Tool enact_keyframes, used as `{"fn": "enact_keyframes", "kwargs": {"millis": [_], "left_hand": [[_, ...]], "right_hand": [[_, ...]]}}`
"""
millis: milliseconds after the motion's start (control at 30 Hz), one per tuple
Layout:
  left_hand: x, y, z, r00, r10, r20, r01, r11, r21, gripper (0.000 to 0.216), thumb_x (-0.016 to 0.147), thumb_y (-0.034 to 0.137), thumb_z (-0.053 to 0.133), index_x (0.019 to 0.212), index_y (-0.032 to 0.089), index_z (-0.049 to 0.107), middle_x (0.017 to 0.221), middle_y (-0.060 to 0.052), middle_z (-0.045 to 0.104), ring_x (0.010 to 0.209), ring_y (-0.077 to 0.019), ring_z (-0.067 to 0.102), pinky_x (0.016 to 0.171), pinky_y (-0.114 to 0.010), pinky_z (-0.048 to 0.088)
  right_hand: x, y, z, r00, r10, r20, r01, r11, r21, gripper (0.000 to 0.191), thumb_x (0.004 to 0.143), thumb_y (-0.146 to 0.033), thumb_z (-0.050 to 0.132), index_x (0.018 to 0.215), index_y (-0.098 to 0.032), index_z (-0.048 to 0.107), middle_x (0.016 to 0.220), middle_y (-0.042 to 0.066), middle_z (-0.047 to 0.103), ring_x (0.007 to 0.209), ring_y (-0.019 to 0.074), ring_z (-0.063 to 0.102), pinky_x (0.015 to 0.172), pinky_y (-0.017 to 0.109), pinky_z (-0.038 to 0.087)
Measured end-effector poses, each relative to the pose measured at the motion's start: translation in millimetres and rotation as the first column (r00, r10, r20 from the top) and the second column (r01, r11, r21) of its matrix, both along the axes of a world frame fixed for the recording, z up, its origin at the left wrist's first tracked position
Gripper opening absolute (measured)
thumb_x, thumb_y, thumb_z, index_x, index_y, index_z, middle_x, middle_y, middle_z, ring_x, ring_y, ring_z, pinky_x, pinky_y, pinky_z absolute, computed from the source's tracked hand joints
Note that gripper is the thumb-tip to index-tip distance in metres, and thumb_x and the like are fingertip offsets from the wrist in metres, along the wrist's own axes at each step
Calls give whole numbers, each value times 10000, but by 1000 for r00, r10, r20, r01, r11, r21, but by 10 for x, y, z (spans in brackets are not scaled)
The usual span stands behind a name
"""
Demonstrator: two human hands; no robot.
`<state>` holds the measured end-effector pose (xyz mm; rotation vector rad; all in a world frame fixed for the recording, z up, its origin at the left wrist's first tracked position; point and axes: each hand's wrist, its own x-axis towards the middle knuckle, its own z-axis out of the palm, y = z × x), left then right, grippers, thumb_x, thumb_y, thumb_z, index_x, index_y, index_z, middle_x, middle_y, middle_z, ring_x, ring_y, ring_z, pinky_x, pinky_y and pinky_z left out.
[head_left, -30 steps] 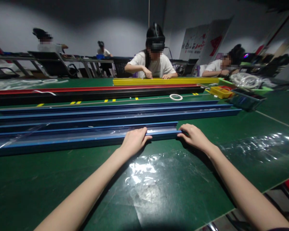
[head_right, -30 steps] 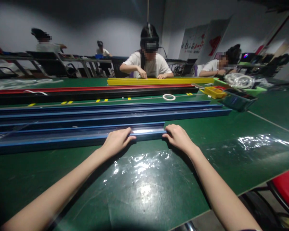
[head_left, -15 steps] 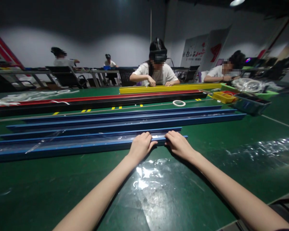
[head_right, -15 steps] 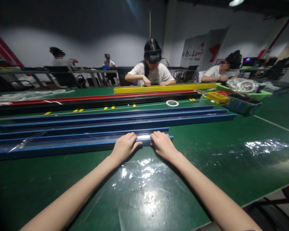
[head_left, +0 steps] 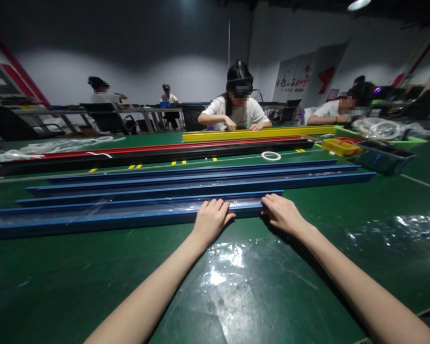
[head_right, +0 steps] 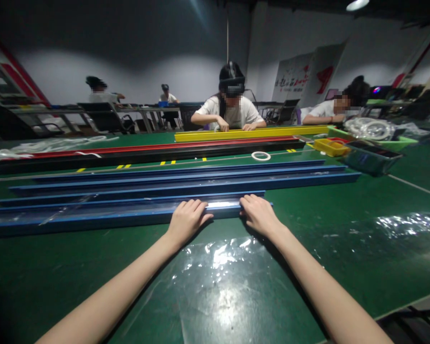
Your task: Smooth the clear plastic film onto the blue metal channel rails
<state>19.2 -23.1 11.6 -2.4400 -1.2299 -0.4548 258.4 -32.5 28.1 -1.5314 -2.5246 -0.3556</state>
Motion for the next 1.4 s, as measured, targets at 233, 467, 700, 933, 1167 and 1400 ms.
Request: {"fn": "enact_keyframes", "kwargs": {"millis": [233, 467, 700, 933, 1167, 1400], "left_hand": [[-4, 8, 13, 999, -30, 14, 30, 1000, 4, 327, 909, 409, 361, 1009, 154, 540, 918, -75, 611, 863, -206, 523, 742, -330, 329], [51, -23, 18, 1000, -12, 12, 13, 998, -63, 269, 904, 390, 390, 896, 166, 539, 894, -79, 617, 849, -204, 540, 689, -320, 327], [75, -41, 63, 998, 56, -23, -58, 994, -95, 293, 903, 422, 381, 858, 176, 535, 837, -67, 623, 813, -192, 557, 669, -297, 344], [112, -62, 190, 989, 124, -86, -138, 973, -187, 331, 897, 460, 369, 877, 179, 542, 836, -63, 646, 779, -192, 596, 650, -280, 383], [129, -57, 271, 981, 160, -108, -185, 940, -286, 351, 889, 486, 369, 892, 186, 551, 862, -71, 664, 806, -205, 618, 636, -270, 405], [127, -32, 273, 981, 162, -105, -187, 935, -303, 369, 886, 501, 361, 892, 185, 552, 872, -75, 668, 816, -221, 625, 605, -267, 400]], "right_hand": [[713, -3, -49, 992, -124, -26, 124, 992, -4, 75, 791, -211, 446, 822, -197, 514, 876, 60, 600, 816, 190, 532, 626, 267, 347], [809, -34, -29, 987, -132, -89, 130, 991, -26, 98, 765, -196, 446, 819, -204, 527, 856, 60, 602, 802, 190, 536, 640, 276, 376], [790, -32, -28, 984, -141, -112, 138, 990, -31, 77, 747, -177, 469, 797, -210, 517, 828, 50, 586, 783, 185, 529, 634, 266, 370], [792, -29, -14, 985, -159, -69, 155, 986, -59, 58, 776, -199, 453, 810, -202, 500, 853, 62, 583, 810, 196, 522, 648, 277, 371], [797, -31, -23, 983, -159, -92, 154, 986, -55, 70, 770, -193, 460, 818, -208, 508, 860, 58, 589, 812, 190, 523, 654, 274, 372], [790, -28, -28, 981, -181, -69, 177, 982, -62, 77, 789, -207, 445, 836, -198, 506, 885, 75, 589, 840, 210, 529, 672, 289, 384]]}}
